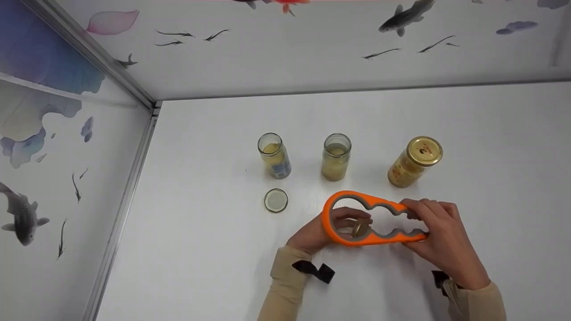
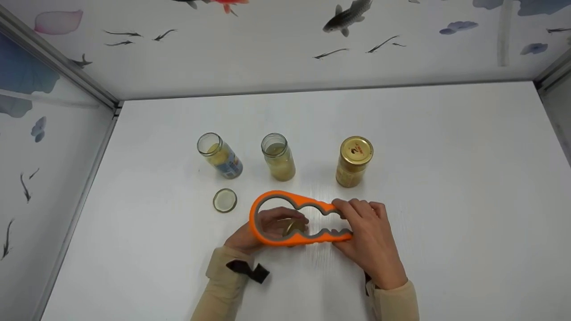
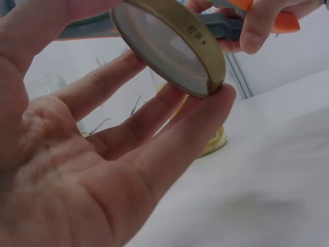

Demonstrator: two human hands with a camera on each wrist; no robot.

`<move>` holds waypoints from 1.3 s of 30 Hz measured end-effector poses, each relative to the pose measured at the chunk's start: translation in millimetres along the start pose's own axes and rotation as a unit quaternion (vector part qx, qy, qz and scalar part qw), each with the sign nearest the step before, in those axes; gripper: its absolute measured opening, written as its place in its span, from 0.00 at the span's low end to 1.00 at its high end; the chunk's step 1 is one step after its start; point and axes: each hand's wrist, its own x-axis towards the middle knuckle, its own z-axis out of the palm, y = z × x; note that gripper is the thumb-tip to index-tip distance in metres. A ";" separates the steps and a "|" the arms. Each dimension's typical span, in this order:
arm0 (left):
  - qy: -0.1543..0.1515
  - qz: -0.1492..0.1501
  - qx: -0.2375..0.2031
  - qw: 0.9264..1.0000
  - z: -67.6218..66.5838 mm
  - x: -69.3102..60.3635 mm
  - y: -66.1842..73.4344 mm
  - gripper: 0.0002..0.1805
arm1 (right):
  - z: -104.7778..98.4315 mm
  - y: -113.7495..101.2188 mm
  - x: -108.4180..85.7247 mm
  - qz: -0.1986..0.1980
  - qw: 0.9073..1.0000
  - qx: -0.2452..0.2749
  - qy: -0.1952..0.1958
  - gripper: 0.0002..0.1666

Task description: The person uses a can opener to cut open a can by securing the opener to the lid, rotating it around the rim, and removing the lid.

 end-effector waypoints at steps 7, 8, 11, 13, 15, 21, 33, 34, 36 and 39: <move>-0.021 -0.021 -0.011 0.999 -14.8 -0.5 -3.2 0.25 | -5.7 2.3 -2.2 0.007 1.000 -0.012 0.004 0.43; -0.028 -0.020 -0.007 0.999 -17.1 -0.6 -3.1 0.25 | -6.7 2.6 -2.6 0.009 1.000 -0.012 0.005 0.43; -0.038 -0.031 0.015 0.999 -22.4 -1.7 -0.3 0.26 | -10.0 3.9 -3.4 0.015 1.000 -0.013 0.009 0.43; -0.040 -0.039 0.031 0.998 -25.4 -2.2 2.0 0.26 | -12.0 4.9 -3.9 0.016 1.000 -0.014 0.013 0.43; -0.038 -0.044 0.040 0.997 -27.8 -2.3 4.3 0.27 | -13.6 6.4 -4.8 0.012 1.000 -0.015 0.019 0.43; -0.034 -0.063 0.041 0.997 -34.5 0.5 11.4 0.27 | -16.7 9.2 -8.1 0.011 0.999 -0.021 0.026 0.43; -0.007 -0.076 0.148 0.986 -45.4 10.2 13.1 0.25 | -17.9 11.7 -13.2 0.029 0.999 -0.030 0.024 0.44; -0.005 -0.079 0.160 0.984 -45.5 10.6 13.8 0.24 | -18.0 12.0 -13.3 0.030 0.999 -0.029 0.025 0.44; -0.001 -0.083 0.182 0.980 -45.1 11.6 15.3 0.23 | -17.9 12.4 -13.6 0.030 0.999 -0.027 0.025 0.43; 0.003 -0.073 0.245 0.967 -43.5 13.9 17.8 0.21 | -18.2 13.1 -13.8 0.030 0.999 -0.025 0.025 0.43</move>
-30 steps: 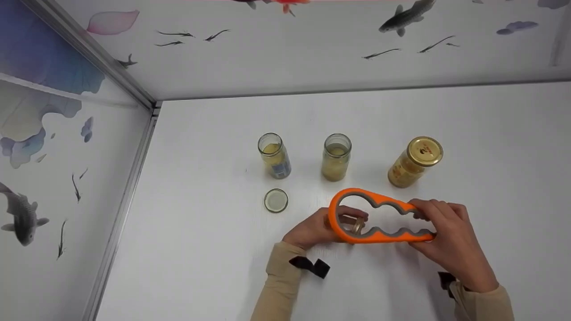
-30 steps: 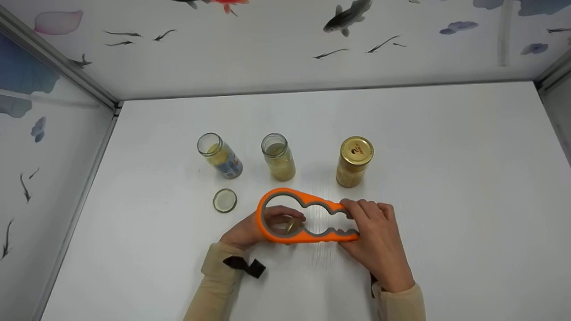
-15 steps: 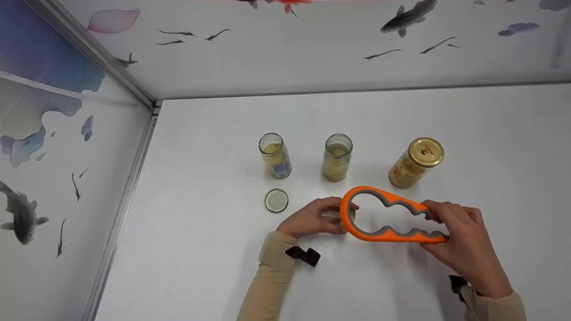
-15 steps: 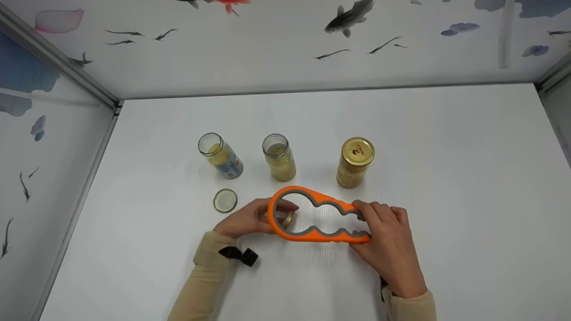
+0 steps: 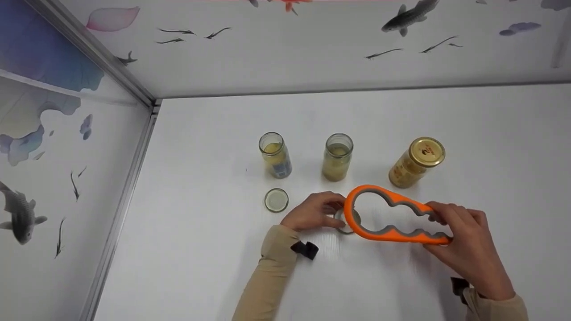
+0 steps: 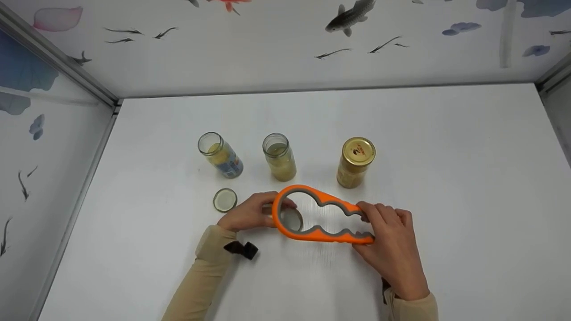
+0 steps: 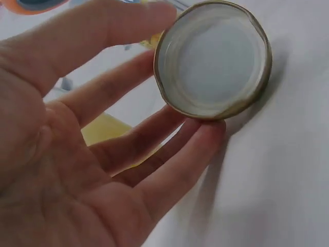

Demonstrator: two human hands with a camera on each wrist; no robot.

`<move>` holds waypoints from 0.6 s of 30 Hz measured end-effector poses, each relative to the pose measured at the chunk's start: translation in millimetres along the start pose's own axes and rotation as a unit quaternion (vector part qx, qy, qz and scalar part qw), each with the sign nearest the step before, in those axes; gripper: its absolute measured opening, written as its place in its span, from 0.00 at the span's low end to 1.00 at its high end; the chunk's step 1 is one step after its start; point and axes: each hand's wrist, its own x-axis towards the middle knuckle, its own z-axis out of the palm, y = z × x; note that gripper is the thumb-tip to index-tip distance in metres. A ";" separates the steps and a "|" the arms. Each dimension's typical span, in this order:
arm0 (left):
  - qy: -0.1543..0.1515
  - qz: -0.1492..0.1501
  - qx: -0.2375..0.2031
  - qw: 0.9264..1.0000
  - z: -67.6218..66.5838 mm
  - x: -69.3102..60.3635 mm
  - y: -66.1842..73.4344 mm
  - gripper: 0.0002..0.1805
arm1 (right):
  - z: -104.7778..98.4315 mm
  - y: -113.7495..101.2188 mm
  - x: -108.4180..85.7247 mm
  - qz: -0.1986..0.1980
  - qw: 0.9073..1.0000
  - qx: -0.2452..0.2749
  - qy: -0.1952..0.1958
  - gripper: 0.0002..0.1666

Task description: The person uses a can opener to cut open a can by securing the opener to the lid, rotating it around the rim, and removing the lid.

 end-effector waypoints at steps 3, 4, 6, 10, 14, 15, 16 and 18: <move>0.008 0.003 0.070 0.998 1.0 1.8 4.9 0.19 | -0.3 0.4 -0.8 0.000 1.000 0.000 0.000 0.43; 0.009 0.001 0.091 0.996 1.4 2.2 6.9 0.19 | -0.5 0.7 -1.0 0.000 1.000 0.001 0.000 0.43; 0.003 -0.009 0.115 0.993 2.2 2.1 11.3 0.20 | -0.8 1.1 -1.6 0.002 1.000 0.001 0.002 0.43; -0.013 -0.021 0.179 0.983 5.8 1.4 18.0 0.21 | -1.1 1.6 -2.6 0.004 1.000 0.003 0.005 0.42; -0.025 -0.032 0.249 0.968 11.8 -1.3 22.1 0.22 | -1.3 1.8 -3.2 0.005 1.000 0.004 0.004 0.42; -0.026 -0.037 0.262 0.964 13.6 -2.3 22.8 0.23 | -1.3 1.8 -3.4 0.006 1.000 0.004 0.004 0.42; -0.025 -0.043 0.274 0.960 15.4 -3.5 23.8 0.24 | -1.6 2.0 -3.5 0.006 1.000 0.004 0.003 0.42; -0.023 -0.057 0.296 0.953 19.7 -5.7 25.1 0.27 | -1.8 2.2 -3.9 0.007 1.000 0.005 0.002 0.42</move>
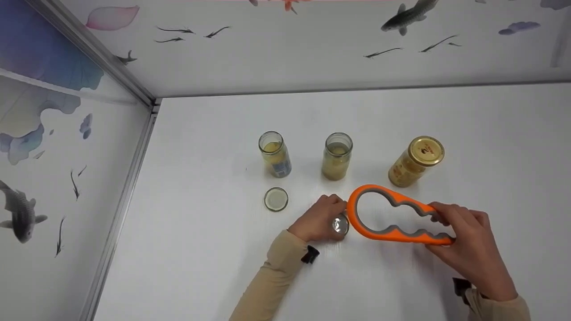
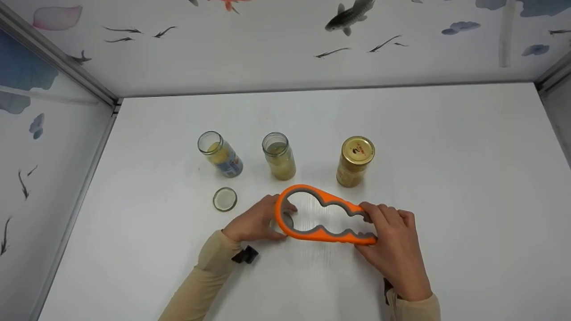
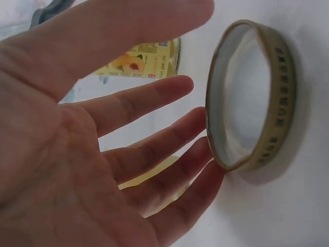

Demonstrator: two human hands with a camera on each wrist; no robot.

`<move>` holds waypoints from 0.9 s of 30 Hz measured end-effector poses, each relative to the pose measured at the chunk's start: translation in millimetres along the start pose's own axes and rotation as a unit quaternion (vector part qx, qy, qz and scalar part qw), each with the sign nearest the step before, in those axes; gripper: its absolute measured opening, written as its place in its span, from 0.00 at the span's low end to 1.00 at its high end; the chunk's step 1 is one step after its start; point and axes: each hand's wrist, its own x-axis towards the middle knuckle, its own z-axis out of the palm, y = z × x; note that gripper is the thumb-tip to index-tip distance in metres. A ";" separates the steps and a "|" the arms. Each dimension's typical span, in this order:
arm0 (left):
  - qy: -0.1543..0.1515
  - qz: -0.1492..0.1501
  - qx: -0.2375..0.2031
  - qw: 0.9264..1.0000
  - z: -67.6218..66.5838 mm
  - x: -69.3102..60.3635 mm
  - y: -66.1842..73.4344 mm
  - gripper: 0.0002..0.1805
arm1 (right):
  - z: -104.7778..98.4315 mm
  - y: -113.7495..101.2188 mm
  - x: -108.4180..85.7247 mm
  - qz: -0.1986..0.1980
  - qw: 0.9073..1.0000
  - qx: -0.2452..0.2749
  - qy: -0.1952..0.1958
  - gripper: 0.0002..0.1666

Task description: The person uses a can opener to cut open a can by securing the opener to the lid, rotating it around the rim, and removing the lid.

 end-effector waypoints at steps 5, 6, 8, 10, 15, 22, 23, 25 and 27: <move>0.009 -0.005 0.074 0.997 7.3 -2.0 6.4 0.32 | -0.1 0.4 -0.3 0.003 1.000 -0.001 -0.002 0.42; 0.012 -0.002 0.087 0.996 8.4 -2.1 7.1 0.32 | 0.0 0.4 -0.4 0.003 1.000 -0.001 -0.003 0.42; 0.015 0.002 0.103 0.995 9.7 -2.2 8.1 0.33 | -0.1 0.5 -0.5 0.005 1.000 -0.002 -0.003 0.42; 0.016 0.004 0.104 0.994 10.2 -2.4 8.4 0.34 | -0.3 0.8 -0.6 0.006 1.000 -0.002 -0.002 0.42; 0.017 0.010 0.104 0.994 10.0 -2.5 8.0 0.34 | -0.7 1.5 -0.6 0.005 1.000 -0.003 -0.002 0.42; 0.029 0.025 0.119 0.992 9.4 0.5 5.9 0.28 | 0.0 1.7 -1.9 0.006 1.000 0.000 -0.003 0.44; 0.029 0.024 0.122 0.992 9.4 1.5 5.5 0.27 | 0.0 1.7 -2.3 0.007 1.000 -0.001 -0.003 0.44; 0.029 0.017 0.121 0.992 9.5 3.6 4.8 0.27 | 0.1 1.5 -3.1 0.010 1.000 -0.004 -0.005 0.44; 0.029 0.012 0.121 0.992 9.3 5.5 4.3 0.26 | -0.2 1.3 -4.1 0.014 1.000 -0.007 -0.007 0.44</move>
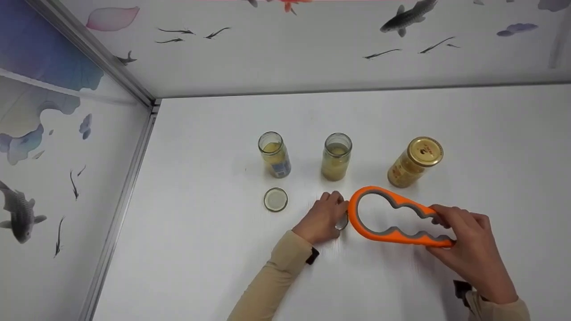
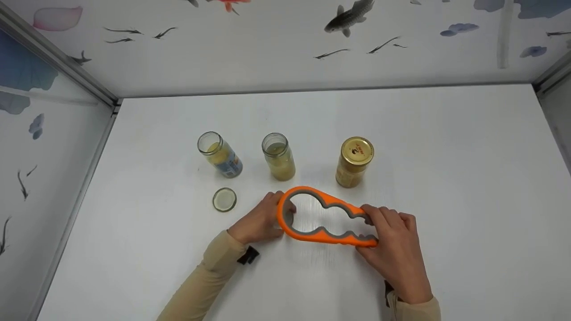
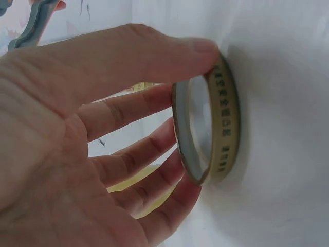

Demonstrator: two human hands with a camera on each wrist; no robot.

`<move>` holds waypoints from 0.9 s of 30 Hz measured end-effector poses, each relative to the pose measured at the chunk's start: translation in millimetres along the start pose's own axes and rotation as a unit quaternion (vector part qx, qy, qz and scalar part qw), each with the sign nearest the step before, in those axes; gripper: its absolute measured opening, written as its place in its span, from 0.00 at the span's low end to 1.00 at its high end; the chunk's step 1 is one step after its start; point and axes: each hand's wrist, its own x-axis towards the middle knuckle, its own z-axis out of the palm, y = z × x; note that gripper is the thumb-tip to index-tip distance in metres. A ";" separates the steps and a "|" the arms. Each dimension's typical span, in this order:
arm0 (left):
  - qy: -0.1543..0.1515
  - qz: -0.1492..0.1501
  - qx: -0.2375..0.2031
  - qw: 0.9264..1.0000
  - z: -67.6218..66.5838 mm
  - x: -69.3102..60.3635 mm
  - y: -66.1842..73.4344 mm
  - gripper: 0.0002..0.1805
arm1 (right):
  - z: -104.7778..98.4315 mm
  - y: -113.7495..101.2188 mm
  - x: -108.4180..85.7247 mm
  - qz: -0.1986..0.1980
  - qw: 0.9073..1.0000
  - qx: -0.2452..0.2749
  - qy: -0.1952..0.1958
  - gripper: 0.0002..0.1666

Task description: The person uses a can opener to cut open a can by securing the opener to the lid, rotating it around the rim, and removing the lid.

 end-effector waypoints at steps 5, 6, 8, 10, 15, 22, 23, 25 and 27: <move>0.011 -0.013 -0.006 1.000 -0.3 4.9 -1.6 0.25 | 0.1 -0.4 -4.0 0.008 1.000 -0.008 -0.002 0.44; 0.013 -0.017 -0.006 1.000 -0.3 6.1 -2.2 0.25 | 0.6 -0.6 -4.9 0.010 1.000 -0.010 -0.002 0.44; 0.019 -0.025 -0.005 0.999 0.0 8.3 -3.1 0.25 | 1.9 -0.9 -7.0 0.013 1.000 -0.014 -0.002 0.44; 0.025 -0.030 -0.007 0.999 0.2 9.9 -3.8 0.25 | 3.2 -1.3 -9.1 0.019 1.000 -0.020 -0.001 0.45; 0.052 -0.022 0.002 0.998 1.7 11.0 -4.5 0.24 | 5.1 -1.9 -15.5 0.042 0.998 -0.038 0.003 0.48; 0.076 -0.018 0.020 0.997 3.4 12.6 -1.8 0.26 | 4.5 -0.3 -26.6 0.063 0.996 -0.055 0.021 0.49; 0.075 -0.019 0.018 0.997 2.8 12.7 -0.9 0.26 | 3.9 0.5 -28.1 0.064 0.996 -0.057 0.024 0.49; 0.075 -0.022 0.016 0.997 1.2 12.7 1.3 0.26 | 2.7 2.4 -31.2 0.065 0.996 -0.061 0.030 0.49; 0.073 -0.026 0.019 0.997 -1.1 13.6 4.1 0.27 | 1.4 4.1 -33.9 0.069 0.995 -0.064 0.034 0.48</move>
